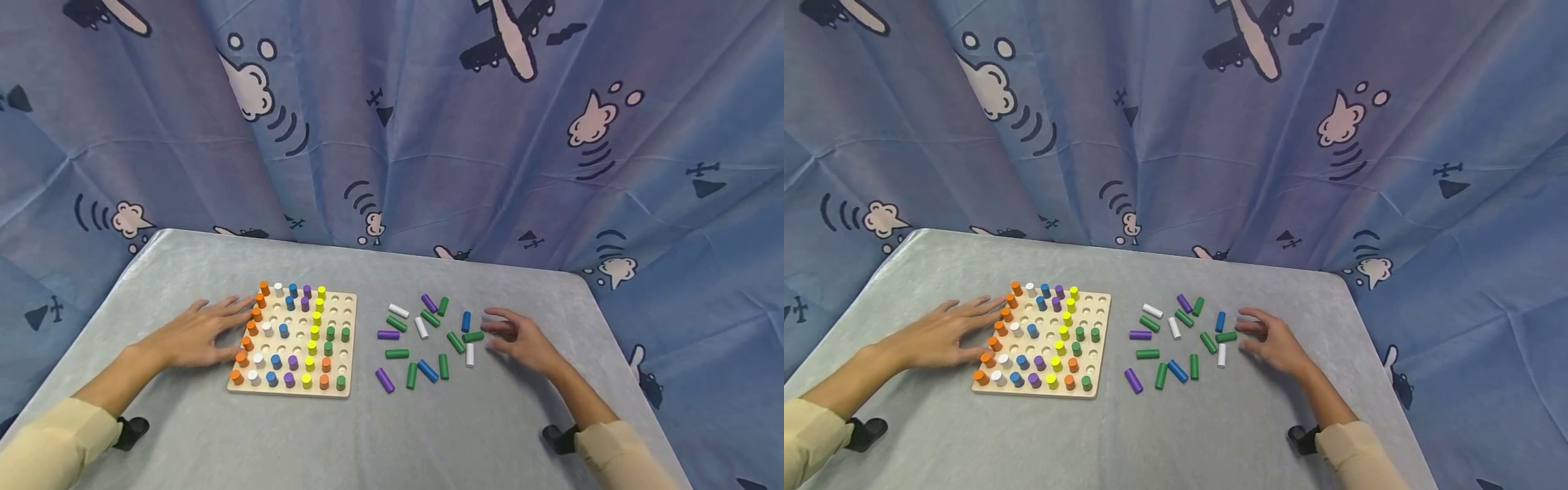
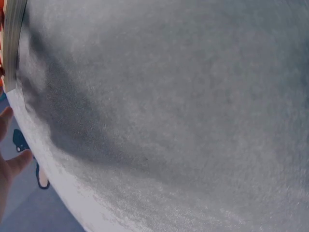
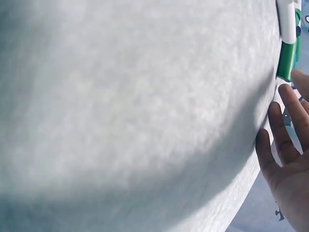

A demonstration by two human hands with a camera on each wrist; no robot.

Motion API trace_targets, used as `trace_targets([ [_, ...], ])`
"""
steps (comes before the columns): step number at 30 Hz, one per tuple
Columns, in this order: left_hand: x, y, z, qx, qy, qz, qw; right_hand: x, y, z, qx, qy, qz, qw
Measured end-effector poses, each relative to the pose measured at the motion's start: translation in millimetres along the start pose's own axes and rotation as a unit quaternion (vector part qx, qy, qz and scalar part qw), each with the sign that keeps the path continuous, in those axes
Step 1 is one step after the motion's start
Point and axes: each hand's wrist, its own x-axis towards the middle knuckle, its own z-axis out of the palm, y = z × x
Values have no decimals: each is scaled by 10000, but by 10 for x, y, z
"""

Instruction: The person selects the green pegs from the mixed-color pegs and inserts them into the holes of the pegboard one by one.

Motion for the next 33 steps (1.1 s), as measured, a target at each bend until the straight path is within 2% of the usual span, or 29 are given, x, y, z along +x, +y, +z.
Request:
trace_targets([
  [6,31,-2,1,120,50,157,9998,49,-4,87,-110,87,-1,9999],
  [13,40,-5,-27,148,-13,202,9997,87,0,151,-418,327,154,9985],
  [18,50,-5,-47,190,-56,209,9996,113,16,166,-539,394,104,9977],
  [33,69,1,-47,164,-37,289,9994,163,-20,187,-715,372,20,9967],
])
